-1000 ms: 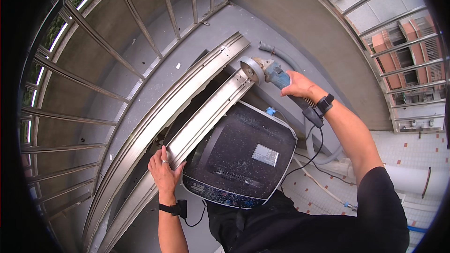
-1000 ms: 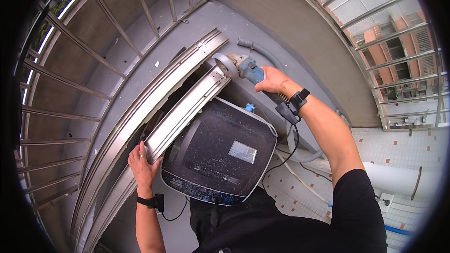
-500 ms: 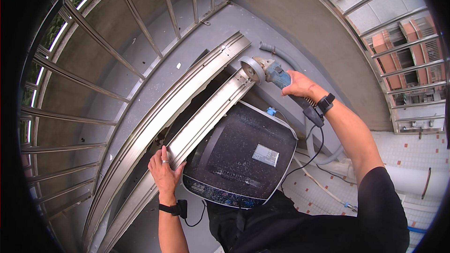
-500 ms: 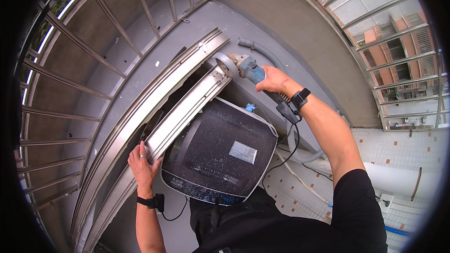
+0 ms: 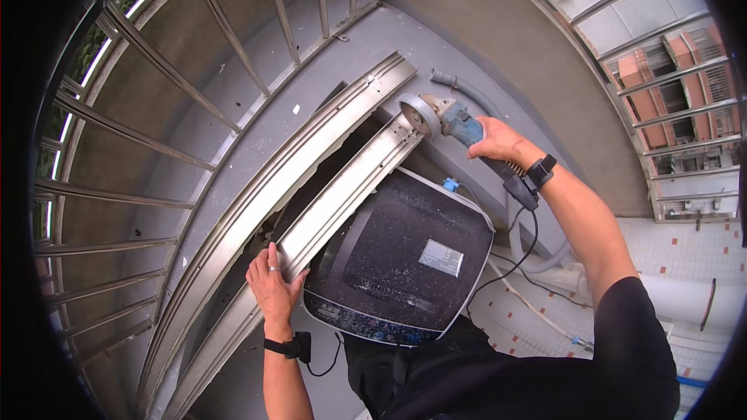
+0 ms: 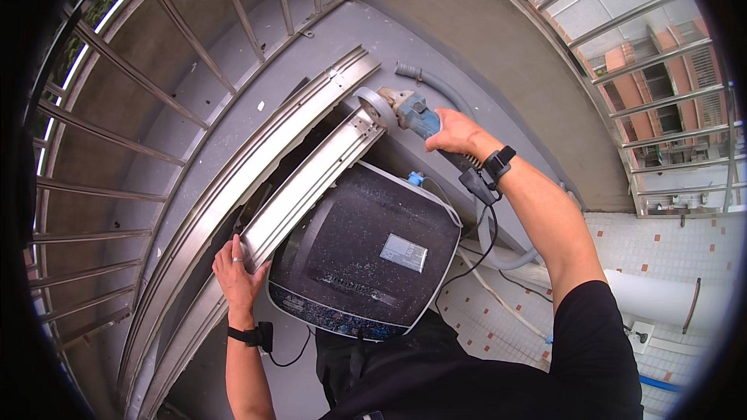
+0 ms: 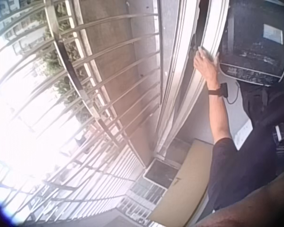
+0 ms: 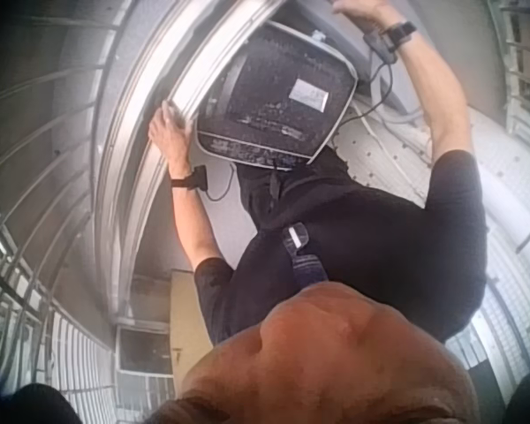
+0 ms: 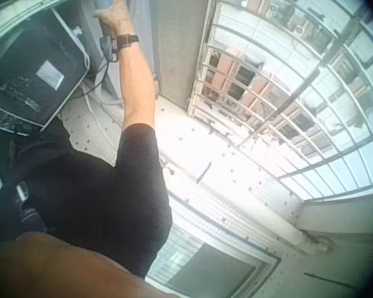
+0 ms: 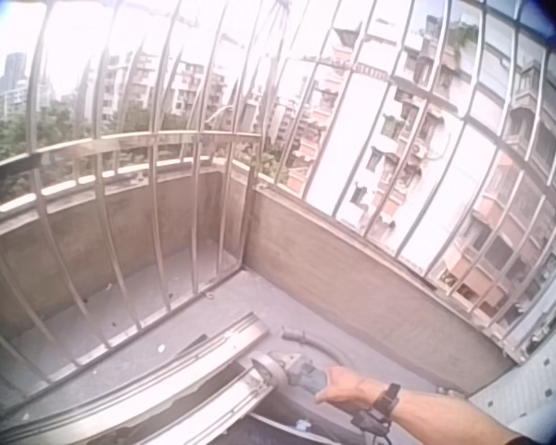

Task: The person cuts through metal window or door frames using an angle grinder and then moves one of the cut sections.

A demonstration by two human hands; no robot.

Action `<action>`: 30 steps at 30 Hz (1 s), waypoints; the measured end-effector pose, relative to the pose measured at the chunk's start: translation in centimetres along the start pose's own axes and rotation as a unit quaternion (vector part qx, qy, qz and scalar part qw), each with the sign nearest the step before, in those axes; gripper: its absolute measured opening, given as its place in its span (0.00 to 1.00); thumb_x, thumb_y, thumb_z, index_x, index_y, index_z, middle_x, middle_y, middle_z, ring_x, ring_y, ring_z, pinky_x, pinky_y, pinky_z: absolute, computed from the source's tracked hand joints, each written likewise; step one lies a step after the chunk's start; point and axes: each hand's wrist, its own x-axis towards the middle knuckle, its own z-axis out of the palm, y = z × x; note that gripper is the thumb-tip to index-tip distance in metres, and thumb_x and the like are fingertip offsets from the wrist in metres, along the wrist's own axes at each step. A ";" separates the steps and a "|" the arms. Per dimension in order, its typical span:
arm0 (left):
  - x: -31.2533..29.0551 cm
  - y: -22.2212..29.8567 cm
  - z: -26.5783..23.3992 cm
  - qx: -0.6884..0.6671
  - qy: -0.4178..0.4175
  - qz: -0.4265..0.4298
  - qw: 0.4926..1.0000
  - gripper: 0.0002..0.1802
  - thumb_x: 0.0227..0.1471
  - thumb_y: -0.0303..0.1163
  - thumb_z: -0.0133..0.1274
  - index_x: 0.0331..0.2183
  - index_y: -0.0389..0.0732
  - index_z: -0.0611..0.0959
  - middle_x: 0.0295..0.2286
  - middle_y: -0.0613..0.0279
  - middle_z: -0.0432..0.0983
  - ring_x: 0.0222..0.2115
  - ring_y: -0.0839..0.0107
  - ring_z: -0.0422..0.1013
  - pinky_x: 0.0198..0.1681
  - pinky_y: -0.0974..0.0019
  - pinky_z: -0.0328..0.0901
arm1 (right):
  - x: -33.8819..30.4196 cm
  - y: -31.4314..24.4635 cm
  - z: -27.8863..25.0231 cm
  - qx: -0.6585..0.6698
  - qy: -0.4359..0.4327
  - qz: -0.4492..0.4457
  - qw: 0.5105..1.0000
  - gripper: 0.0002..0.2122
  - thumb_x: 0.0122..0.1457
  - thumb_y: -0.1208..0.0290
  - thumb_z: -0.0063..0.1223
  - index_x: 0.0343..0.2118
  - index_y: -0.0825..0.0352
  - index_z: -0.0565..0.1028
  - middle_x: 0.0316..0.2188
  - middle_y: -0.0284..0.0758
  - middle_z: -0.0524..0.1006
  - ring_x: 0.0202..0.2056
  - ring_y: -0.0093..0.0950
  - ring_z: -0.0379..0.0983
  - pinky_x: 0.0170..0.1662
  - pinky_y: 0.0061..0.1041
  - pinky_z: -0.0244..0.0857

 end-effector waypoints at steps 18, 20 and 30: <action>0.2 0.2 -0.2 0.003 -0.002 -0.004 1.000 0.57 0.28 0.37 0.77 0.61 0.40 0.68 0.51 0.53 0.70 0.52 0.52 0.66 0.56 0.50 0.59 | 0.0 -0.5 -0.1 0.004 0.000 0.014 1.000 0.27 0.39 0.60 0.69 0.42 0.70 0.75 0.36 0.46 0.79 0.39 0.40 0.77 0.46 0.35 0.69; 0.2 0.2 -0.3 0.003 -0.001 -0.004 1.000 0.57 0.28 0.37 0.77 0.61 0.40 0.68 0.51 0.53 0.70 0.52 0.52 0.66 0.56 0.50 0.59 | 0.1 -0.5 -0.2 -0.002 -0.003 0.017 1.000 0.27 0.39 0.60 0.69 0.42 0.71 0.75 0.36 0.46 0.80 0.40 0.40 0.77 0.46 0.35 0.69; -0.1 0.0 0.0 0.011 -0.001 0.007 1.000 0.56 0.32 0.44 0.75 0.62 0.40 0.67 0.50 0.52 0.70 0.50 0.52 0.66 0.56 0.49 0.59 | 0.1 -0.6 -0.1 -0.021 -0.002 0.010 1.000 0.29 0.39 0.59 0.69 0.43 0.71 0.75 0.38 0.48 0.80 0.42 0.42 0.77 0.48 0.36 0.69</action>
